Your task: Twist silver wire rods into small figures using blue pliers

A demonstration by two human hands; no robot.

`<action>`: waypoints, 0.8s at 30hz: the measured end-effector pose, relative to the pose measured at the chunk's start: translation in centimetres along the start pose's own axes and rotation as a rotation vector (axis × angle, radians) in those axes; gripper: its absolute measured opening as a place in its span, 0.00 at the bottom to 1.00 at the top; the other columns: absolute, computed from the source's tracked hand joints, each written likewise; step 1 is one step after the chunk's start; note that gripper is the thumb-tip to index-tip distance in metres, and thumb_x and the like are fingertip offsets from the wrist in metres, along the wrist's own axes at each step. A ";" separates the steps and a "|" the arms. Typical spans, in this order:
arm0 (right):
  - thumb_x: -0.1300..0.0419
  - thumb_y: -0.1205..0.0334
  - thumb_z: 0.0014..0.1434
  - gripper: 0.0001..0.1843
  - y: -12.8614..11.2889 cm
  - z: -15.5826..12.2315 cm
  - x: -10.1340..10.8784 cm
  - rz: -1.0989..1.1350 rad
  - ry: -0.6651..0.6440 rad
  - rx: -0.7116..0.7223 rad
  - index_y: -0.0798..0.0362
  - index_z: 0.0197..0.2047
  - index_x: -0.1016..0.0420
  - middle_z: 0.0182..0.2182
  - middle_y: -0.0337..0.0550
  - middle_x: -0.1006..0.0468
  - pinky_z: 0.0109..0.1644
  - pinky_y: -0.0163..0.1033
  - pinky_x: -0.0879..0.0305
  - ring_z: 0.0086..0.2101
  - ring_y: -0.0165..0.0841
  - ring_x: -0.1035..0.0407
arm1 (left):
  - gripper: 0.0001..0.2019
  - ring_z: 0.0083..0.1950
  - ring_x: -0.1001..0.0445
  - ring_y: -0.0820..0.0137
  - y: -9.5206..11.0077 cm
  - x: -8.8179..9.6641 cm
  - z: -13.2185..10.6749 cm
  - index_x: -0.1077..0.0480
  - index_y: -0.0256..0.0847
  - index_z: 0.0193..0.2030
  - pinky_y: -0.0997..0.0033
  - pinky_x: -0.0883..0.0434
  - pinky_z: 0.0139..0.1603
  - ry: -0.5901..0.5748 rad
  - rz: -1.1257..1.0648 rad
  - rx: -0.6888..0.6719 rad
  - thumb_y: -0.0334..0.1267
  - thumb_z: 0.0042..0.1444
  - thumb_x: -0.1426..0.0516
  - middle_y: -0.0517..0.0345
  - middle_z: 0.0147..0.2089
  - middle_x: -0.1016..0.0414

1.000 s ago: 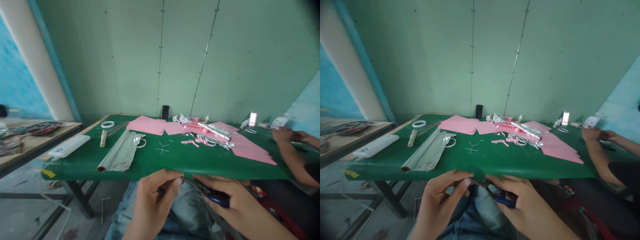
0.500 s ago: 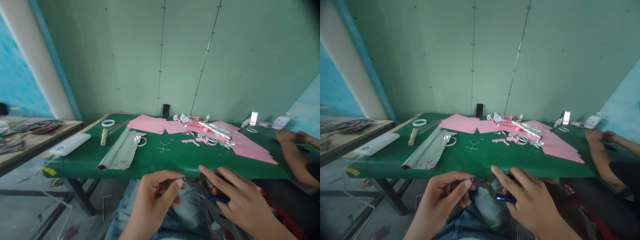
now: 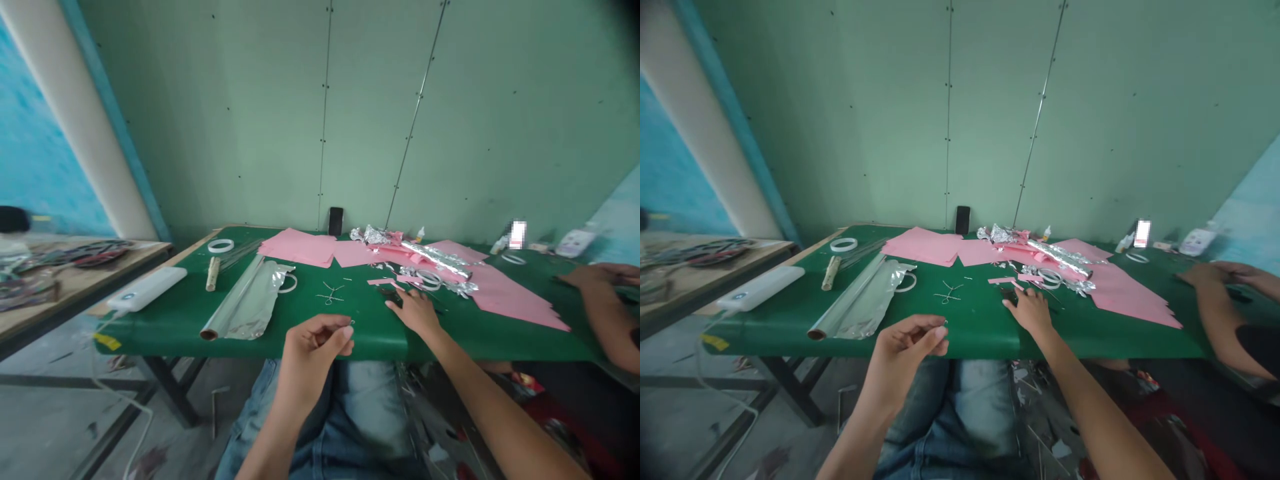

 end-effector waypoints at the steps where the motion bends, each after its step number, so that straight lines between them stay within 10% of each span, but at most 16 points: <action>1: 0.42 0.50 0.60 0.31 -0.2 0.2 -0.3 0.055 0.008 -0.007 0.60 0.61 0.31 0.60 0.68 0.34 0.62 0.63 0.51 0.63 0.60 0.48 | 0.10 0.27 0.26 0.74 -0.2 0.1 0.4 0.22 0.36 0.34 0.74 0.27 0.31 0.004 -0.023 -0.015 0.39 0.47 0.32 0.60 0.24 0.25; 5: 0.49 0.41 0.63 0.31 -2.9 -2.2 -1.8 0.396 -0.071 0.044 0.56 0.57 0.28 0.62 0.63 0.35 0.60 0.57 0.45 0.62 0.53 0.45 | 0.11 0.26 0.31 0.77 -0.9 0.7 2.4 0.25 0.38 0.34 0.77 0.31 0.32 0.081 -0.132 -0.095 0.39 0.46 0.31 0.65 0.23 0.29; 8: 0.58 0.32 0.62 0.38 -6.2 -7.2 -4.2 0.707 -0.263 0.088 0.54 0.48 0.22 0.40 0.54 0.21 0.44 0.47 0.30 0.40 0.42 0.26 | 0.14 0.26 0.33 0.77 -1.4 0.2 3.8 0.29 0.39 0.34 0.76 0.32 0.32 0.108 -0.148 -0.130 0.43 0.46 0.32 0.65 0.24 0.29; 12: 0.52 0.28 0.58 0.36 -8.7 -13.0 -6.4 1.022 -0.353 0.030 0.55 0.39 0.25 0.17 0.33 0.36 0.20 0.33 0.43 0.15 0.26 0.43 | 0.15 0.27 0.30 0.75 -2.3 -1.1 5.1 0.30 0.39 0.37 0.72 0.30 0.34 0.053 -0.005 -0.126 0.46 0.48 0.35 0.62 0.27 0.27; 17: 0.43 0.33 0.57 0.28 -7.2 -14.6 -5.9 1.183 -0.234 -0.077 0.53 0.32 0.30 0.14 0.25 0.50 0.18 0.29 0.58 0.15 0.21 0.59 | 0.17 0.42 0.23 0.62 -3.4 0.2 8.8 0.28 0.38 0.48 0.62 0.28 0.45 0.085 0.402 -0.115 0.48 0.59 0.43 0.47 0.43 0.21; 21: 0.39 0.37 0.56 0.25 -5.6 -15.2 -5.4 1.174 -0.210 -0.134 0.54 0.32 0.28 0.14 0.26 0.47 0.17 0.30 0.58 0.15 0.21 0.58 | 0.15 0.65 0.38 0.43 -5.0 1.9 12.7 0.27 0.33 0.48 0.44 0.41 0.62 0.210 0.814 -0.065 0.41 0.58 0.40 0.33 0.57 0.29; 24: 0.40 0.37 0.57 0.26 -5.0 -16.1 -5.5 1.116 -0.221 -0.154 0.55 0.35 0.26 0.13 0.27 0.46 0.17 0.30 0.57 0.15 0.22 0.56 | 0.14 0.67 0.41 0.46 -6.7 1.6 13.9 0.27 0.35 0.47 0.40 0.45 0.65 0.163 1.059 -0.037 0.39 0.56 0.37 0.40 0.59 0.31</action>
Point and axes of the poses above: each hand's wrist, its own z-axis towards the middle knuckle, its own x-axis out of the back of the hand, y = z × x, the point moved 5 cm from there along z, towards the middle knuckle
